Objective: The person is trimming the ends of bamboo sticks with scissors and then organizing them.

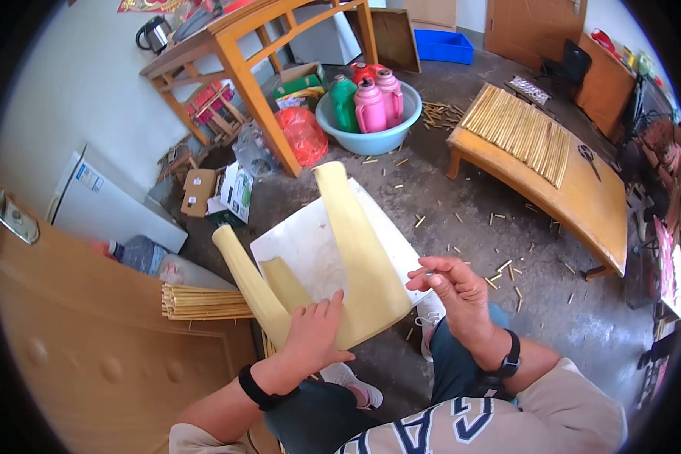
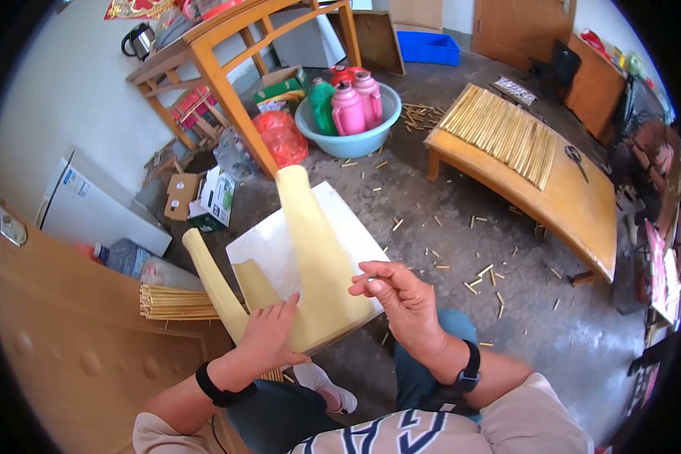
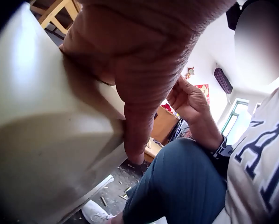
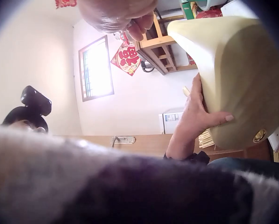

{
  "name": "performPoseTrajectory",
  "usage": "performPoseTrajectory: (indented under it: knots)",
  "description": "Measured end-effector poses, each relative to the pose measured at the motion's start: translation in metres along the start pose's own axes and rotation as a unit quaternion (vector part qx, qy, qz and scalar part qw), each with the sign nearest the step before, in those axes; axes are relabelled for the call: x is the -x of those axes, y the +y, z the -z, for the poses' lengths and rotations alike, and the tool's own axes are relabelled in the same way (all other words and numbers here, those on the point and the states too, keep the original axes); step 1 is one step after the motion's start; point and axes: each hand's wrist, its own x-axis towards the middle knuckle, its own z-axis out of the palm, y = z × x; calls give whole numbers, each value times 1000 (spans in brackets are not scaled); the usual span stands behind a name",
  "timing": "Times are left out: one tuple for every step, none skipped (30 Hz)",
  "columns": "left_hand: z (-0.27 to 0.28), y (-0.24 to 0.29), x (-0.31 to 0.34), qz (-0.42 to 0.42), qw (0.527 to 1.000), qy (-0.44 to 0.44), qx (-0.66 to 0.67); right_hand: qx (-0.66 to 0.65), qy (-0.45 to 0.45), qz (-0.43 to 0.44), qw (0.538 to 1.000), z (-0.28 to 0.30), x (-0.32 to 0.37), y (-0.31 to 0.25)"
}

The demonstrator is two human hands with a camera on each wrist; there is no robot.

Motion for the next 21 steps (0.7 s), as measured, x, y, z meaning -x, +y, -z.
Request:
performPoseTrajectory:
  knots:
    - [-1, 4, -1, 13, 1000, -9, 0, -10, 3, -7, 1000, 4, 0, -2]
    - [-1, 6, -2, 27, 999, -19, 1, -12, 8, -2, 1000, 8, 0, -4]
    - [-3, 9, -3, 25, 1000, -18, -4, -17, 4, -2, 1000, 11, 0, -5]
    - [-4, 11, -2, 31, 999, 2, -11, -23, -2, -4, 1000, 15, 0, -6]
    - [-5, 12, -2, 38, 999, 21, -17, -21, -7, 4, 1000, 18, 0, -7]
    - [-6, 13, -2, 39, 999, 21, -19, -23, -8, 5, 1000, 22, 1, -7]
    - [-6, 14, -2, 38, 998, 42, -12, -44, -16, -18, 999, 26, 3, -8]
    - [-6, 14, -1, 38, 997, 63, -5, -64, -27, -41, 997, 28, 4, -9]
    - [-7, 14, 0, 43, 997, 64, -7, -67, -31, -41, 996, 29, 4, -9]
    - [-6, 13, 0, 37, 996, 77, 5, -64, -20, -43, 997, 29, 4, -10]
    - [-5, 12, -1, 29, 995, 91, 17, -59, -8, -45, 997, 30, 4, -10]
    - [-3, 9, -2, 29, 995, 92, 16, -59, -9, -43, 997, 32, 4, -10]
    - [0, 6, -3, 48, 994, 90, 32, -53, -12, -50, 997, 34, 4, -8]
    - [4, 2, -3, 67, 993, 86, 48, -46, -15, -59, 997, 36, 4, -8]
    - [10, -2, -4, 69, 993, 86, 48, -47, -17, -59, 997, 37, 4, -8]
    - [18, -6, -6, 62, 990, 119, 53, -40, -15, -72, 996, 39, 4, -10]
    - [26, -11, -8, 55, 985, 152, 58, -33, -14, -85, 996, 41, 3, -11]
    - [34, -19, -10, 56, 985, 152, 58, -33, -15, -85, 996, 42, 2, -15]
    - [43, -28, -12, 55, 980, 175, 80, -16, -18, -101, 995, 43, 1, -21]
    - [51, -36, -14, 53, 974, 194, 103, 1, -19, -121, 993, 46, 1, -27]
    - [66, -41, -17, 38, 969, 200, 141, 0, -33, -116, 993, 51, 1, -32]
